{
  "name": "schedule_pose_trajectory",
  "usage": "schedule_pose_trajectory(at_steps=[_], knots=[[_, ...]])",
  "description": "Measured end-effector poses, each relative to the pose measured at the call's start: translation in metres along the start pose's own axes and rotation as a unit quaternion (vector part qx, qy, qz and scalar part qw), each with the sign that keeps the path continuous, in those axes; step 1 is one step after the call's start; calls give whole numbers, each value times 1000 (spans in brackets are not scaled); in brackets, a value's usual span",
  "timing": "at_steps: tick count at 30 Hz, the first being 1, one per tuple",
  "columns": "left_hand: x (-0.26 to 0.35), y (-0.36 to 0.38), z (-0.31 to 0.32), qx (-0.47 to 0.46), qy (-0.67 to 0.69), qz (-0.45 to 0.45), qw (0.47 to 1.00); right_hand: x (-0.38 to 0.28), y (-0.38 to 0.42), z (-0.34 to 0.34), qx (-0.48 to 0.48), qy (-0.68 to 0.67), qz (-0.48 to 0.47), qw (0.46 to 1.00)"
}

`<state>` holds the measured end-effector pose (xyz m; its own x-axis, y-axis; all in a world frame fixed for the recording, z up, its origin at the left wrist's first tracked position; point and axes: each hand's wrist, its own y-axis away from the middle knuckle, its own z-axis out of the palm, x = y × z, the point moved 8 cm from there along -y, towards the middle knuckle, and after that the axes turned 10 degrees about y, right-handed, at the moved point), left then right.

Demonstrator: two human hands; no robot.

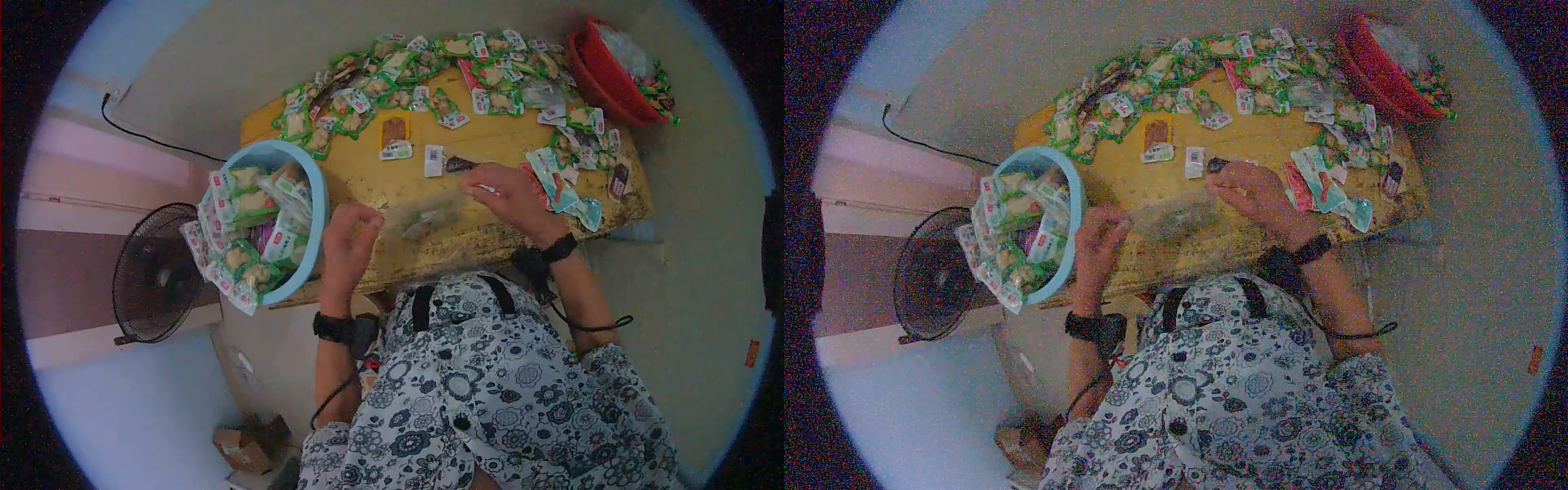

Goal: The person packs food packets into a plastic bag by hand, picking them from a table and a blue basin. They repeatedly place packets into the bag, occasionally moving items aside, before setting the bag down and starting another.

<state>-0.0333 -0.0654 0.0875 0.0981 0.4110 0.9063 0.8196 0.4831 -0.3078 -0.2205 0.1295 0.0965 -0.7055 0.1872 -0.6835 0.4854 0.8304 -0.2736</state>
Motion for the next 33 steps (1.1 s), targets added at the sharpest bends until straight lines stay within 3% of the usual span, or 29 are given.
schedule_pose_trajectory(at_steps=[4,12,20,23,26,28,31,33], knots=[[8,-1,-1,12,-27,11,1000,0,-2,-1,6,14,12,1000],[-42,6,11,-44,117,-118,985,8,4,5,-6,-18,20,1000],[-53,13,31,-58,183,-147,970,15,1,19,-45,-66,61,995],[-53,15,34,-75,186,-166,965,20,3,42,-101,-85,18,991],[-43,13,33,-87,181,-172,964,50,2,74,-148,0,-37,988],[-45,15,34,-83,184,-195,960,59,5,79,-156,-14,-18,987],[-53,15,39,-86,142,-98,981,59,9,75,-162,-60,35,984],[-74,25,37,-116,88,-216,966,54,8,66,-170,-72,67,980]])
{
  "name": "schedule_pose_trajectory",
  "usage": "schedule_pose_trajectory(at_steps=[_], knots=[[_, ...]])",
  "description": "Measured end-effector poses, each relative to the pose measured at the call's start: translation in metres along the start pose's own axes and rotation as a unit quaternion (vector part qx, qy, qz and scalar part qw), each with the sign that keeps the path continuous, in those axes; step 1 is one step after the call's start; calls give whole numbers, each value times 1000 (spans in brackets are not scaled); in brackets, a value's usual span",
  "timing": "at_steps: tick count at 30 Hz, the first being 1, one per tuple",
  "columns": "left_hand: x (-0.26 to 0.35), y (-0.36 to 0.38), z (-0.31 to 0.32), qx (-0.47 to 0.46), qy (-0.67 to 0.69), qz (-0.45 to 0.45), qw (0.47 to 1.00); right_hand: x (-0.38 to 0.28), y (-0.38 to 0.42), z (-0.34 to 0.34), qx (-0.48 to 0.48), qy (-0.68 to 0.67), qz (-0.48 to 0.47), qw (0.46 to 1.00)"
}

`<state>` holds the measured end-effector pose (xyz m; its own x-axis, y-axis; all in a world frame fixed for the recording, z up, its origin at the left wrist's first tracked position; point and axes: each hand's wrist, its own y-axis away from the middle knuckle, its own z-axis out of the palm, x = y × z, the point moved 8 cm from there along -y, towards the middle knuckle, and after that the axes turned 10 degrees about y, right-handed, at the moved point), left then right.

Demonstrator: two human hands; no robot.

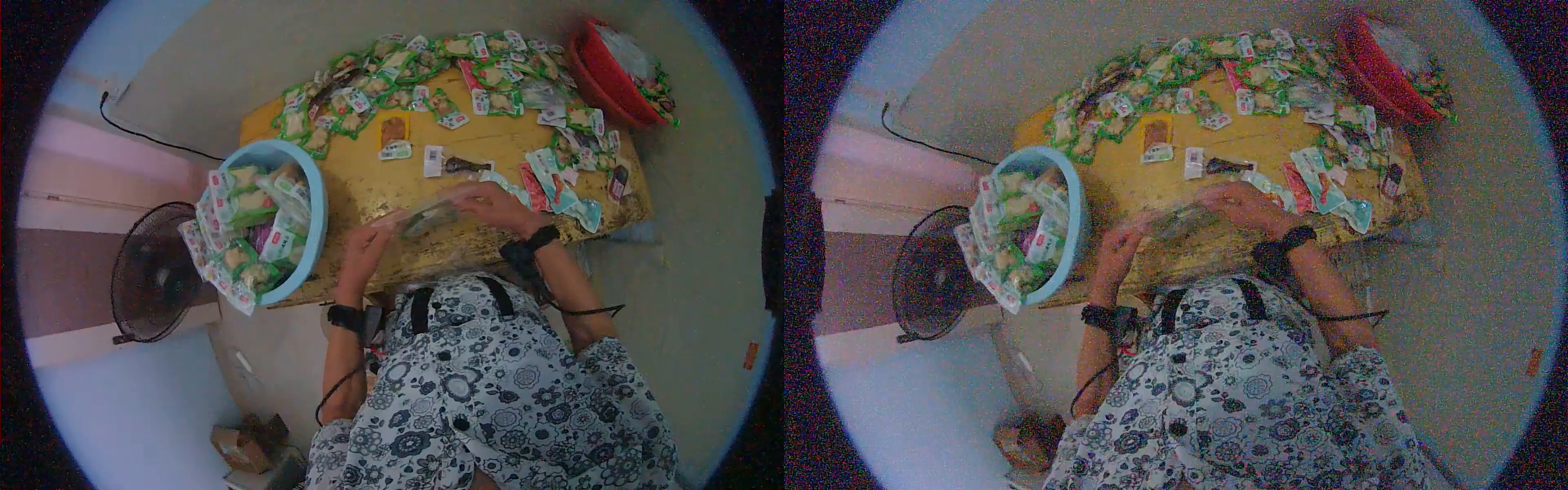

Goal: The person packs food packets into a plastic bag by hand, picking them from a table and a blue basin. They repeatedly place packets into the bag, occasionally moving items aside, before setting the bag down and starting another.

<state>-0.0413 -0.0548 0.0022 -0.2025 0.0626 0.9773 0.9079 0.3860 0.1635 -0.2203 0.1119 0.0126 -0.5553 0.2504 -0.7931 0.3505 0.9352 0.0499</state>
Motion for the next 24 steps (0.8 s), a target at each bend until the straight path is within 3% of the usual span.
schedule_pose_trajectory(at_steps=[1,4,5,11,14,16,18,20,24], knots=[[-8,2,0,-6,-21,-63,998,-3,2,-4,-9,7,14,1000],[19,3,5,37,68,44,996,6,2,1,-24,-16,69,997],[17,3,4,40,70,41,996,12,2,3,-26,-29,89,995],[8,1,-1,46,63,35,996,7,3,-1,21,-32,4,999],[14,0,-1,48,58,53,996,5,4,-6,9,-23,22,999],[21,1,2,51,67,59,995,13,7,-5,11,-62,96,993],[17,0,4,47,64,74,994,15,7,-6,34,-83,90,992],[13,-2,5,46,72,79,993,11,4,-8,79,-86,6,993],[8,-9,4,60,99,56,992,-3,0,-12,80,-110,31,990]])
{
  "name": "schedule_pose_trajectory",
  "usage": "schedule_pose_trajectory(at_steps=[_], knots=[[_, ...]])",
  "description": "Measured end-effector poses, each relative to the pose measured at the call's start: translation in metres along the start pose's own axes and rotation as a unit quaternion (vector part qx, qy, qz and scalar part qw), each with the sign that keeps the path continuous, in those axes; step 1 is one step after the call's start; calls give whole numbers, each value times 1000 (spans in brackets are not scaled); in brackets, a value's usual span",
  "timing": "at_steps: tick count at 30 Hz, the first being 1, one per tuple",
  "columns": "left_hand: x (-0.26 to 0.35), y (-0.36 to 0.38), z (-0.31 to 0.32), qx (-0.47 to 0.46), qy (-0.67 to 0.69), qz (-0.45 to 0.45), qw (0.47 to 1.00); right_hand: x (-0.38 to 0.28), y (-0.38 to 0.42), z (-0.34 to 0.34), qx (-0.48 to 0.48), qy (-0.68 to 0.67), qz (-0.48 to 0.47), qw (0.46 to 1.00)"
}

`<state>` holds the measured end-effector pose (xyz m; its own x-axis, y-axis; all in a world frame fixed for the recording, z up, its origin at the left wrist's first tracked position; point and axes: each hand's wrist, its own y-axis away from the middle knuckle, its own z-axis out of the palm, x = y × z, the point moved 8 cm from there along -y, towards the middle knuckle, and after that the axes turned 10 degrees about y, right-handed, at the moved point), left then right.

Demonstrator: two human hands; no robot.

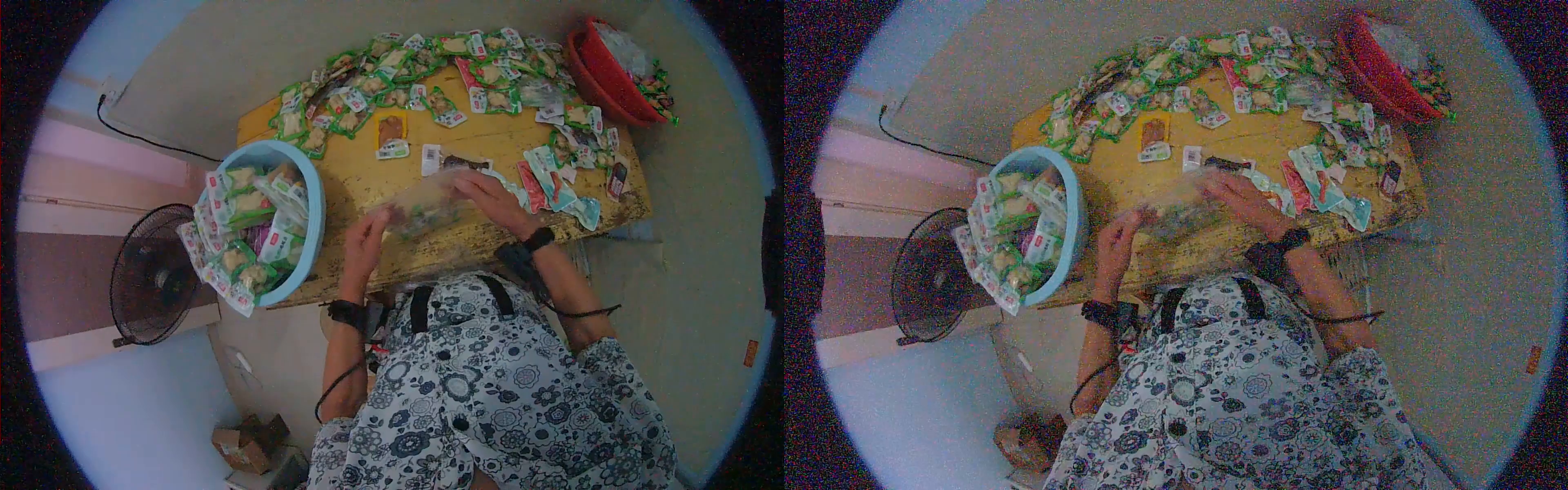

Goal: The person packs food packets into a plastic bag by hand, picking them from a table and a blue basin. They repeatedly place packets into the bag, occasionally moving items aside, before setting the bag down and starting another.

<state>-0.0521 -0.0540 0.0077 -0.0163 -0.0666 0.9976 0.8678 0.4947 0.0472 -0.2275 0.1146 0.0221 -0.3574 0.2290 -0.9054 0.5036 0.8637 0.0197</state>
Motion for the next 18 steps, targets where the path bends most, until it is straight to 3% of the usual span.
schedule_pose_trajectory(at_steps=[8,13,16,18], knots=[[10,1,8,46,17,-41,998,46,-9,16,20,-61,52,997],[-8,-4,2,86,-30,2,996,75,-12,11,64,122,119,983],[-21,-4,2,112,-31,-112,987,103,-15,15,52,188,172,966],[-52,-13,-5,109,-54,-84,989,120,-16,18,33,194,182,963]])
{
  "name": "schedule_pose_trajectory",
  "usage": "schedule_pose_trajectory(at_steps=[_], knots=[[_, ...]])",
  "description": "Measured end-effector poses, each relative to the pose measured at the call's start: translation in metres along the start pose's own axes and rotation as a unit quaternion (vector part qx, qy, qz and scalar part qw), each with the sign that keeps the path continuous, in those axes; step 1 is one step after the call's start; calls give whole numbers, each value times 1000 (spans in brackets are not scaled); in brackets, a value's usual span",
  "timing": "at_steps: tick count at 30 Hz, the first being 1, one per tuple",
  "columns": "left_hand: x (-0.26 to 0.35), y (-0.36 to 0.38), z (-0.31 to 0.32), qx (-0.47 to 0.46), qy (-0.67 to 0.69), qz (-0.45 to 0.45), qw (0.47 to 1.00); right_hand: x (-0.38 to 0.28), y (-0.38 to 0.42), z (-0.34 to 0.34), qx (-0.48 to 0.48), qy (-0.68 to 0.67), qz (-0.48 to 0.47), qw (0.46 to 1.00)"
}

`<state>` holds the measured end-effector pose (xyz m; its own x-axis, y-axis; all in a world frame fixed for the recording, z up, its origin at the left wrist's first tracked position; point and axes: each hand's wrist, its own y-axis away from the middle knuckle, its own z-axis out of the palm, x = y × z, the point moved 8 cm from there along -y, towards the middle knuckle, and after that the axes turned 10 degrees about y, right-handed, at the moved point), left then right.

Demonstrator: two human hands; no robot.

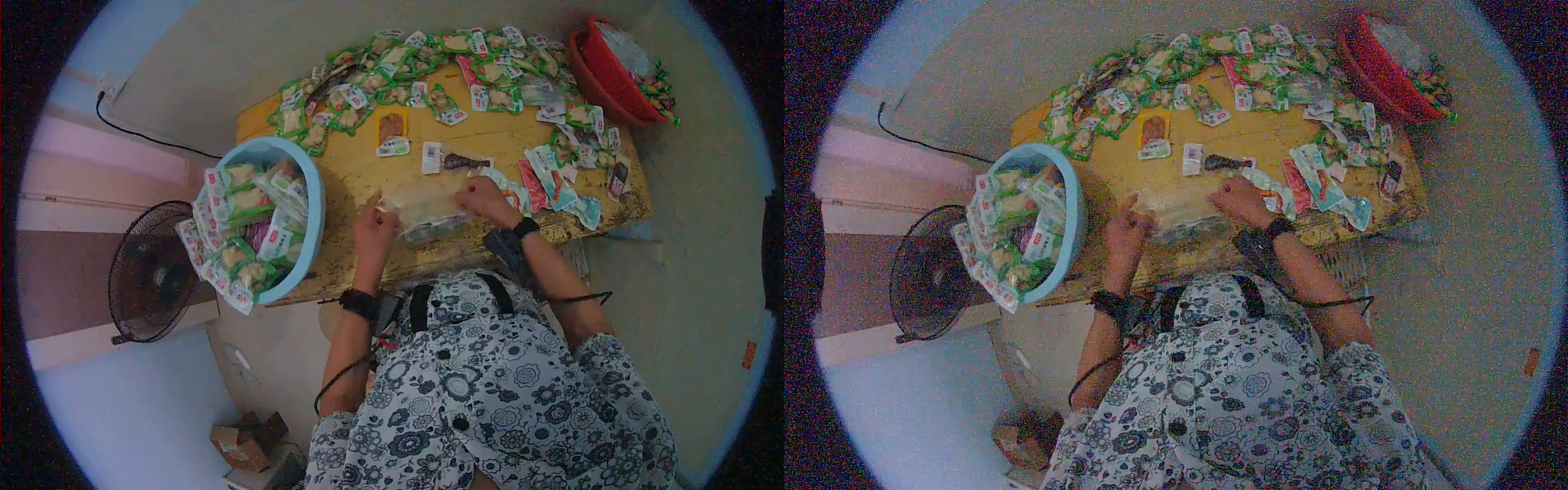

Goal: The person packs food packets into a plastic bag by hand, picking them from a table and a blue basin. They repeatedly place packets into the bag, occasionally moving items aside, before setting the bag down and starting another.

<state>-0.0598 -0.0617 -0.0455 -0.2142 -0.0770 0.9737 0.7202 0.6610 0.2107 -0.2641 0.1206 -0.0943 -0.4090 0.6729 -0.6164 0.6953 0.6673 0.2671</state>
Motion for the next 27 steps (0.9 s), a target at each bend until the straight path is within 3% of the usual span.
schedule_pose_trajectory(at_steps=[2,4,7,10,13,15,17,20,22,24,27], knots=[[10,0,0,22,-93,77,992,-3,1,2,-29,-21,-27,999],[68,19,9,64,-255,197,944,-6,4,2,-52,-38,-12,998],[102,28,26,37,-361,325,873,-9,4,2,-50,-19,-24,998],[100,29,58,-150,-343,288,881,-14,4,0,-39,-15,-52,998],[76,31,80,-226,-307,335,862,-12,3,2,-31,33,-86,995],[64,32,84,-240,-329,288,867,-16,0,3,2,69,-145,987],[29,26,84,-253,-349,255,865,-9,4,4,4,77,-142,987],[22,24,85,-237,-368,245,865,14,11,7,33,7,-81,996],[21,21,82,-234,-356,264,865,40,7,24,14,-112,-51,992],[25,16,76,-220,-361,219,879,82,-4,39,57,-45,-89,993],[38,11,64,-207,-379,160,888,111,-4,39,69,-112,-48,990]])
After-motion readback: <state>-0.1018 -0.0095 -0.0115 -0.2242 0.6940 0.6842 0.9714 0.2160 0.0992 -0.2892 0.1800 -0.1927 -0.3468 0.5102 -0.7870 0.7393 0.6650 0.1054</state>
